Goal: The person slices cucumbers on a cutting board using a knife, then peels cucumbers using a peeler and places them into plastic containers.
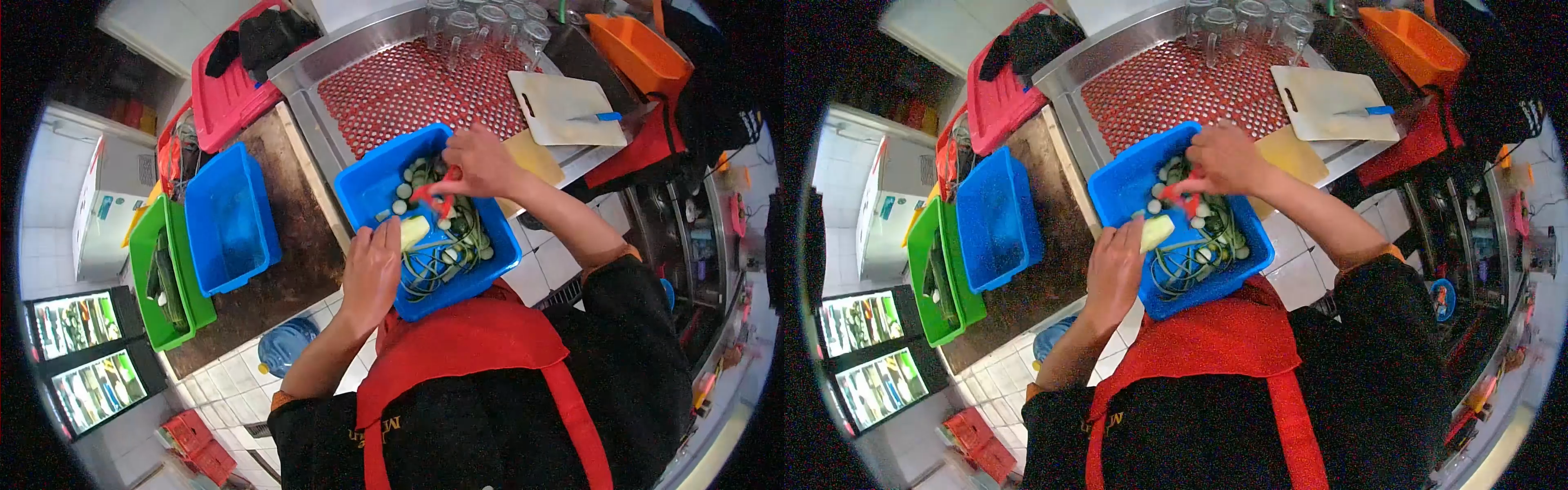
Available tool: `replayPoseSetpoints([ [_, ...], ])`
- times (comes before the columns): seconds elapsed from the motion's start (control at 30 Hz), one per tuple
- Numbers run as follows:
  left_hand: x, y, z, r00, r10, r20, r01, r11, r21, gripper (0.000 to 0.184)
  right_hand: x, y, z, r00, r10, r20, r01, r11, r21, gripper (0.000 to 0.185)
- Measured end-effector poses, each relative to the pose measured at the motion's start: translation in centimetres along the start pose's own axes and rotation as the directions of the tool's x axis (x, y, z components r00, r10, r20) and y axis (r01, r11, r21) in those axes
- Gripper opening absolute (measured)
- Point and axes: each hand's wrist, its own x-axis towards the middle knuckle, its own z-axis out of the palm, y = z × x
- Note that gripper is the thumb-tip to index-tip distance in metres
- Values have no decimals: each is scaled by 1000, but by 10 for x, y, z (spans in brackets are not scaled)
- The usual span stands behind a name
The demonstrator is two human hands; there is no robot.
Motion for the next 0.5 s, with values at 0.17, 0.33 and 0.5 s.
replayPoseSetpoints([
  [0.17, 4, 3, 6, 998, 25, -65, -19, 996, 90, 34, -1, -6, -8, 978, 178, 106, -168, 981, -93, 57],
  [0.33, 8, 2, 9, 994, 42, -100, -29, 991, 131, 33, 4, -10, -19, 927, 337, 163, -318, 939, -130, 61],
  [0.5, 8, -11, -1, 984, 65, -167, -63, 998, 15, 41, -10, 2, -25, 903, 277, 329, -119, 897, -426, 62],
])
